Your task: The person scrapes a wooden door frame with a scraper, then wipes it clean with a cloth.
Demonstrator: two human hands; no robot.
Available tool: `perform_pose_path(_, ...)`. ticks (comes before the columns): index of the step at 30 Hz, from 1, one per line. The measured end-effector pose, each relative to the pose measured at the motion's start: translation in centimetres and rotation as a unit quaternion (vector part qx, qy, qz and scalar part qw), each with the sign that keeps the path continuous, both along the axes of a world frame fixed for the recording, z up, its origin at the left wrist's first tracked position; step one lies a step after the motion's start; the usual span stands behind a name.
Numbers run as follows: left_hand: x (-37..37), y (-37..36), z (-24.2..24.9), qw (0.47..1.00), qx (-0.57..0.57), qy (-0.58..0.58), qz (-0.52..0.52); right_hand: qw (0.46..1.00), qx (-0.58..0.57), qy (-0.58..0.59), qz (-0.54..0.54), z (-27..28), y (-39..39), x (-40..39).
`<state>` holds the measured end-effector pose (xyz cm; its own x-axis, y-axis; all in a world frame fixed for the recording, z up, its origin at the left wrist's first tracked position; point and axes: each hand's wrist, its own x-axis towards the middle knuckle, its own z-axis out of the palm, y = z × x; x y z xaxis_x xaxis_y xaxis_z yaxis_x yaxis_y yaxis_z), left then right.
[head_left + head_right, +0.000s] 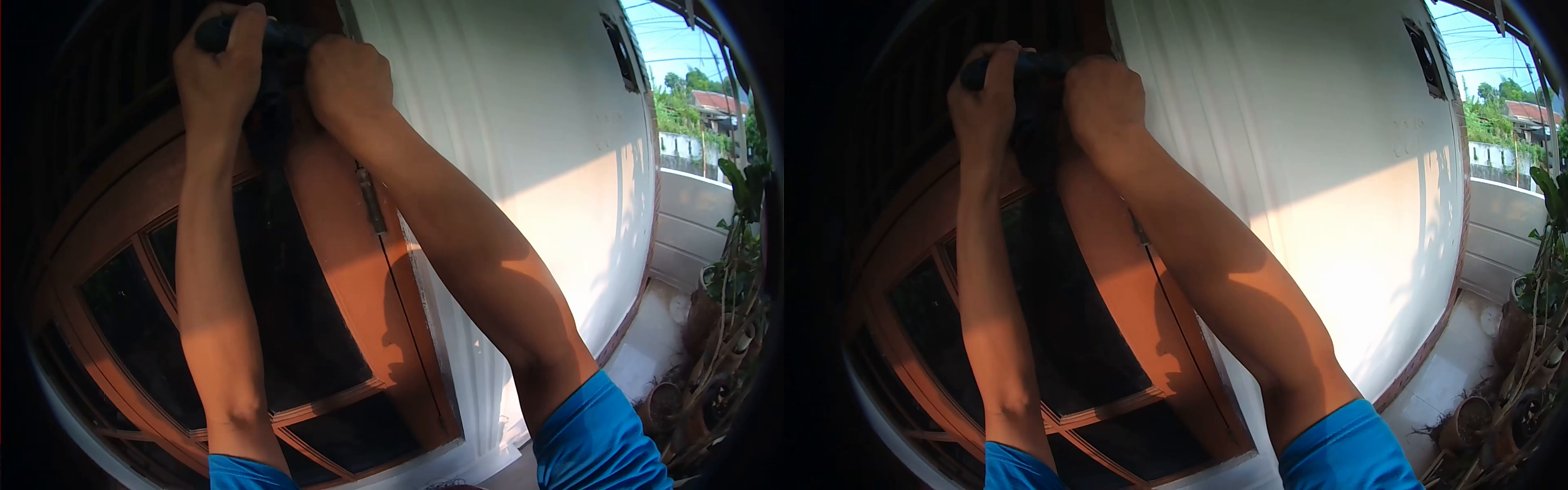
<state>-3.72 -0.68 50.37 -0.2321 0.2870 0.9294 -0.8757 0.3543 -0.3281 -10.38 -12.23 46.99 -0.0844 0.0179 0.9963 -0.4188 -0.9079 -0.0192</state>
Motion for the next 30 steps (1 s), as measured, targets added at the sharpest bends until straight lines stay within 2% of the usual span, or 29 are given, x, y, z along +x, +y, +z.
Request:
perform_pose_path(3,-0.5,0.0,-3.5,0.998,0.021,0.02,-0.047,1.0,0.017,0.005,-0.011,-2.8,0.0,0.0)
perform_pose_path(6,-0.5,-0.3,-4.3,0.998,0.02,0.035,-0.054,0.999,0.011,0.01,-0.033,-3.3,-0.5,-0.1)
perform_pose_path(12,0.7,0.3,2.5,0.997,0.035,0.057,-0.033,1.0,0.013,0.025,0.009,1.7,0.5,-0.6)
perform_pose_path(14,0.9,0.3,1.4,0.998,0.042,0.048,-0.022,0.998,0.046,0.032,0.002,1.2,0.8,-0.7)
perform_pose_path(19,-0.7,0.2,-4.5,0.998,0.039,0.018,-0.036,0.998,0.058,0.035,-0.011,-4.4,0.2,-0.8)
perform_pose_path(21,-1.1,0.0,-5.9,0.998,0.038,0.027,-0.044,0.997,0.058,0.038,-0.018,-4.7,0.1,-0.7)
perform_pose_path(24,-0.1,0.2,-2.4,0.998,0.048,0.034,-0.021,0.999,0.03,0.027,-0.01,-2.5,0.2,-0.8)
perform_pose_path(27,1.6,0.2,2.7,0.997,0.037,0.04,-0.048,0.999,0.023,0.023,0.008,1.5,0.1,-0.1)
perform_pose_path(30,1.6,0.7,2.8,0.998,0.006,0.041,0.038,0.999,0.023,0.027,0.01,2.1,-0.5,0.9)
